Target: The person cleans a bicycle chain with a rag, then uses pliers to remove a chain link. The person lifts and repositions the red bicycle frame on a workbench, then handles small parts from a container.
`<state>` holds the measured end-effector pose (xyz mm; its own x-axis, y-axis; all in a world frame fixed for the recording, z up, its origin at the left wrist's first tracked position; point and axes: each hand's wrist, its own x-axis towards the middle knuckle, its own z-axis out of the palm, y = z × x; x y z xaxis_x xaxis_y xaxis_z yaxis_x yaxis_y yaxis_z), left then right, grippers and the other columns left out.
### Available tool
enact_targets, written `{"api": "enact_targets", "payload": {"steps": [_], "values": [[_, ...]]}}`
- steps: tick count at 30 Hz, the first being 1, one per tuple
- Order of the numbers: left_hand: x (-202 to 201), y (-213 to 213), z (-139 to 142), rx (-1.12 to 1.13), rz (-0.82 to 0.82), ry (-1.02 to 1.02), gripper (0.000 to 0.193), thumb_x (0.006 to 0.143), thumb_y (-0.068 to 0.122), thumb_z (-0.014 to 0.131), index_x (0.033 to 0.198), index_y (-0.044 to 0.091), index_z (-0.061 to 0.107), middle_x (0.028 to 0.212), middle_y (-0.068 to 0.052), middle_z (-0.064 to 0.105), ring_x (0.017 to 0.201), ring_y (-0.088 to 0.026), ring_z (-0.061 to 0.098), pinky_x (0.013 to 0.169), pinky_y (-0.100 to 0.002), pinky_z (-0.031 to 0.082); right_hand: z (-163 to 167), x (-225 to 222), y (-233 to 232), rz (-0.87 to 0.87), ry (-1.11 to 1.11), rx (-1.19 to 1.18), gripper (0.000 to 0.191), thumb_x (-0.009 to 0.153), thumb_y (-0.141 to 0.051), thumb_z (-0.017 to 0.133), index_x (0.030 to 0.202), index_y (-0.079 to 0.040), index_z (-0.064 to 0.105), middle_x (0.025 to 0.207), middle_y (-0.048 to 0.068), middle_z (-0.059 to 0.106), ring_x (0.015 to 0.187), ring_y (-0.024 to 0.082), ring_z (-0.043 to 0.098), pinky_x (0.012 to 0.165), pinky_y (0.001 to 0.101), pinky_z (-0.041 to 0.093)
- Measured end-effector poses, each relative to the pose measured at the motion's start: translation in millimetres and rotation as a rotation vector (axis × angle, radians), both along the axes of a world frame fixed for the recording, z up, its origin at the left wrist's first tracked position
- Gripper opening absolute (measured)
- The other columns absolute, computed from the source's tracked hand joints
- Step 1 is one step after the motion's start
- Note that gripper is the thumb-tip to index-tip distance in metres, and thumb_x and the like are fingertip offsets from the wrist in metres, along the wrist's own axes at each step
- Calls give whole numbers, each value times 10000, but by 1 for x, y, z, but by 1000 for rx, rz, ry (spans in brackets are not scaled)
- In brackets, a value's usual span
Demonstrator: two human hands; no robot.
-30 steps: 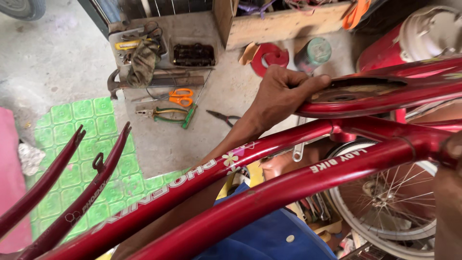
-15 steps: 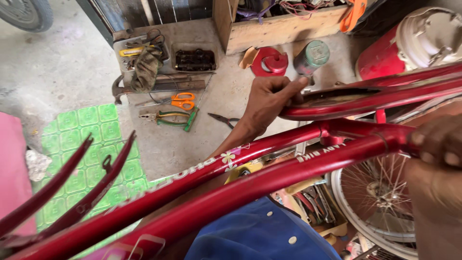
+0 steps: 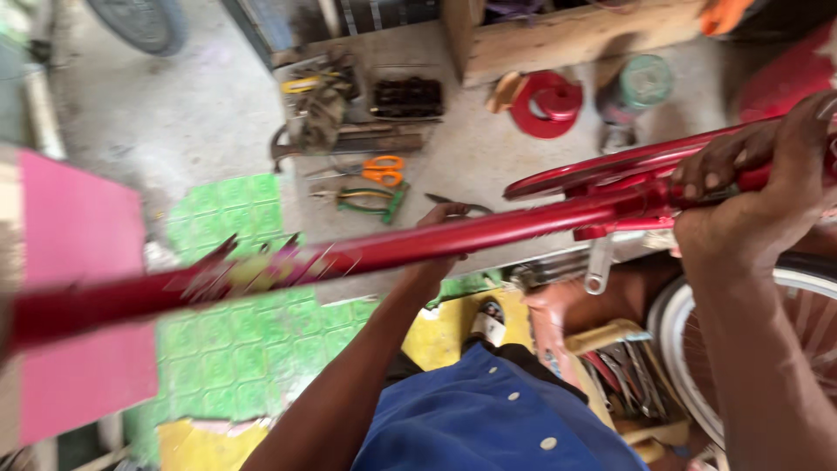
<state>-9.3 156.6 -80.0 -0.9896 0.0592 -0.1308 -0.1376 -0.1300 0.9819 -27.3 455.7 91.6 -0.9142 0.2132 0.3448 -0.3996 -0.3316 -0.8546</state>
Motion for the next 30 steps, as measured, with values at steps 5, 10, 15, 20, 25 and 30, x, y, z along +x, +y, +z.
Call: {"api": "enact_targets", "payload": {"steps": [5, 10, 15, 20, 25, 30], "values": [[24, -67, 22, 308, -125, -179, 313, 853, 75, 767, 1142, -7, 684, 1011, -116, 718, 941, -229, 699, 826, -372, 570, -20, -42, -15, -36, 23, -88, 605, 1181, -313, 685, 716, -92, 369, 603, 58, 378, 457, 193, 367, 472, 366, 342], [-3, -81, 34, 411, -162, -183, 302, 947, 226, 730, 1129, -15, 720, 1062, -110, 738, 1014, -234, 727, 948, -379, 594, -28, -67, -35, -71, -19, -140, 403, 1132, -262, 773, 889, -89, 502, 619, 20, 396, 443, 177, 415, 403, 361, 329], [-23, -78, 38, 362, -57, -305, 348, 942, 265, 717, 1133, -26, 709, 985, -132, 739, 913, -256, 735, 861, -379, 608, -32, -77, -54, -136, -131, -98, 435, 1056, -287, 804, 845, -119, 463, 565, 5, 406, 424, 152, 390, 394, 348, 301], [-35, -79, 48, 292, -18, -331, 392, 905, 237, 696, 1201, -20, 697, 954, -138, 738, 860, -261, 727, 818, -373, 618, -32, -85, -56, -120, -133, -66, 542, 1064, -305, 817, 753, -78, 436, 549, 14, 424, 428, 160, 418, 400, 360, 316], [-49, -76, 49, 276, -13, -402, 440, 903, 247, 665, 1268, 3, 635, 1117, -122, 728, 879, -269, 734, 830, -375, 609, -43, -90, -59, -146, -188, -70, 416, 1002, -304, 807, 787, -100, 516, 530, 8, 443, 395, 143, 404, 376, 342, 312], [-58, -74, 45, 244, -16, -427, 472, 918, 246, 680, 1296, -34, 635, 1147, -187, 705, 884, -290, 742, 823, -378, 620, -53, -92, -53, -146, -230, -79, 408, 1022, -320, 782, 800, -88, 531, 533, 14, 445, 407, 145, 419, 387, 337, 326]]}}
